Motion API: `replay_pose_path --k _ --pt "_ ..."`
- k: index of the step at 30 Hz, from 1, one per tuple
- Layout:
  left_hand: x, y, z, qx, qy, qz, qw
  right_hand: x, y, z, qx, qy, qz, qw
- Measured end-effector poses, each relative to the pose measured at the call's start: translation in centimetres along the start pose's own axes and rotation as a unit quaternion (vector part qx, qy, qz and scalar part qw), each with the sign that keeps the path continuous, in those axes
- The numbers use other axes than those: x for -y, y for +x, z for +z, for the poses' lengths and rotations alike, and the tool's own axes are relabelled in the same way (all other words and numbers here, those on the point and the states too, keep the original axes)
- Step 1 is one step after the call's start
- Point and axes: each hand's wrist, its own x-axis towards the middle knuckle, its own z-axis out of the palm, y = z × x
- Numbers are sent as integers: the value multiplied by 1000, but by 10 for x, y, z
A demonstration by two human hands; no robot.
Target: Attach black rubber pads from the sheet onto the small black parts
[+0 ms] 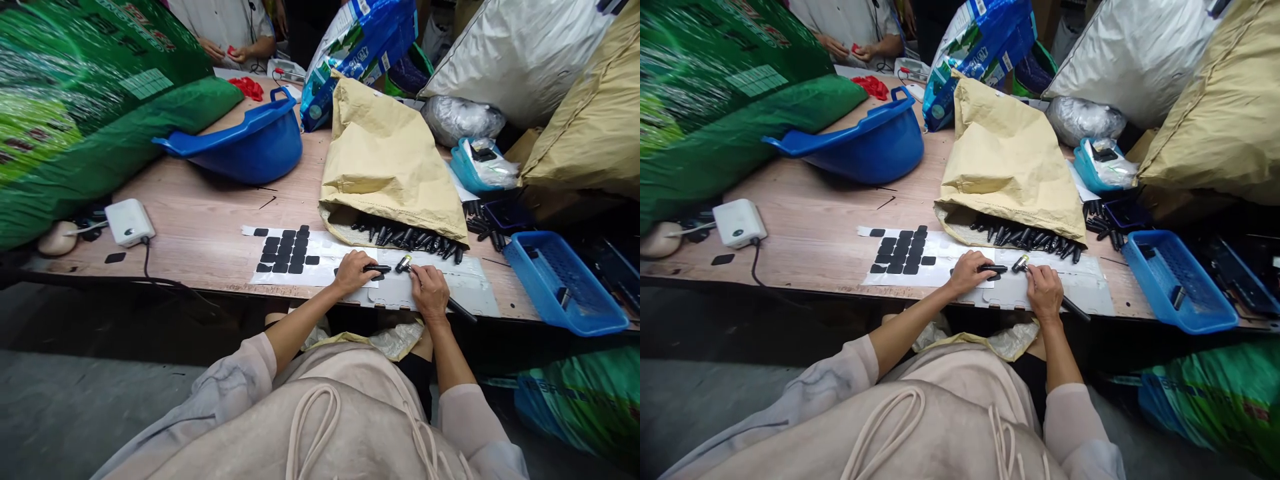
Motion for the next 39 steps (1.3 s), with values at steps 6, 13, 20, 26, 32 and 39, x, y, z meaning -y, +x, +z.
replay_pose_path --k 6,13,20,26,32,39 --pt "-4 1 -1 2 -3 -12 1000 8 7 -11 -19 38 4 999" --pt "-5 0 -2 6 5 -16 1000 51 14 -21 6 181 2 983" --pt "-5 0 -2 13 4 -12 1000 69 8 -17 10 178 -12 984" --pt "-3 0 0 4 9 -2 1000 64 7 -19 22 175 6 984" --pt "-4 0 -1 13 11 -7 1000 57 5 -22 13 174 18 984" --pt "-4 0 -1 6 5 -1 1000 36 5 -19 6 154 35 987"
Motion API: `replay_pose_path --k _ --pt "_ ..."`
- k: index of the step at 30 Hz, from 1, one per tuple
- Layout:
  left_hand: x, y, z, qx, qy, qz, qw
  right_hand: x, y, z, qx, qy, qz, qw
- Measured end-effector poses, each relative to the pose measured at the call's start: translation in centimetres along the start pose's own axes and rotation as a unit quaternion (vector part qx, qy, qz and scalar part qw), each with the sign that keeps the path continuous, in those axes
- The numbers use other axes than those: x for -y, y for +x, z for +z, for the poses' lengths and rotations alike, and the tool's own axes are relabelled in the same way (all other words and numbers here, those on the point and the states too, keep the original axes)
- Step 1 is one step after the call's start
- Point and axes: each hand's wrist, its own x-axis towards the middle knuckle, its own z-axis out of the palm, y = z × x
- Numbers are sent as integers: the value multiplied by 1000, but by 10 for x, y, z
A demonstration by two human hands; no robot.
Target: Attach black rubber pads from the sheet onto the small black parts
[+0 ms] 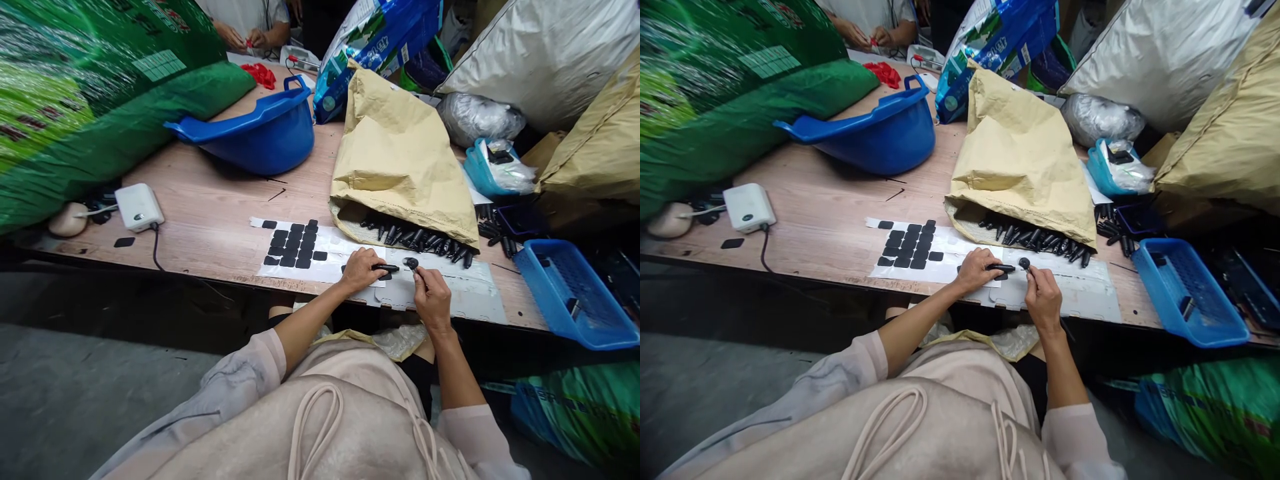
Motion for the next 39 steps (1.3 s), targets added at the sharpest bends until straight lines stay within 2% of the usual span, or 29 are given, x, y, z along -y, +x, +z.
replay_pose_path --k 3,8,12,21,23,26,28,30,32,34,37,39 --pt "-1 0 0 -7 0 0 1000 -21 6 -5 -6 -53 -5 999" --pt "-3 -1 0 -15 -5 -4 1000 -48 8 -6 14 -153 -59 986" --pt "-4 -2 -1 -18 -5 2 1000 -49 4 -2 -4 -190 -62 980" --pt "0 -1 0 -13 1 3 1000 -46 5 -1 2 -164 -38 986" --pt "0 -3 -2 -15 -2 16 1000 -47 5 -1 5 -166 -31 986" --pt "-6 -20 -5 -16 -34 75 996 -47 5 0 4 -167 -24 986" --pt "-13 -42 -5 16 -75 127 989 -48 4 0 5 -165 -22 986" --pt "-18 -67 -2 89 -111 173 975 -48 4 0 7 -164 -20 986" --pt "-19 -91 5 173 -126 189 958 -48 4 1 8 -164 -17 986" --pt "-13 -106 16 234 -121 141 954 -48 4 1 6 -167 -16 986" --pt "9 -114 37 287 -85 -34 953 -48 4 1 2 -168 -21 986" --pt "26 -115 49 320 -41 -149 935 -48 5 1 3 -168 -24 986"
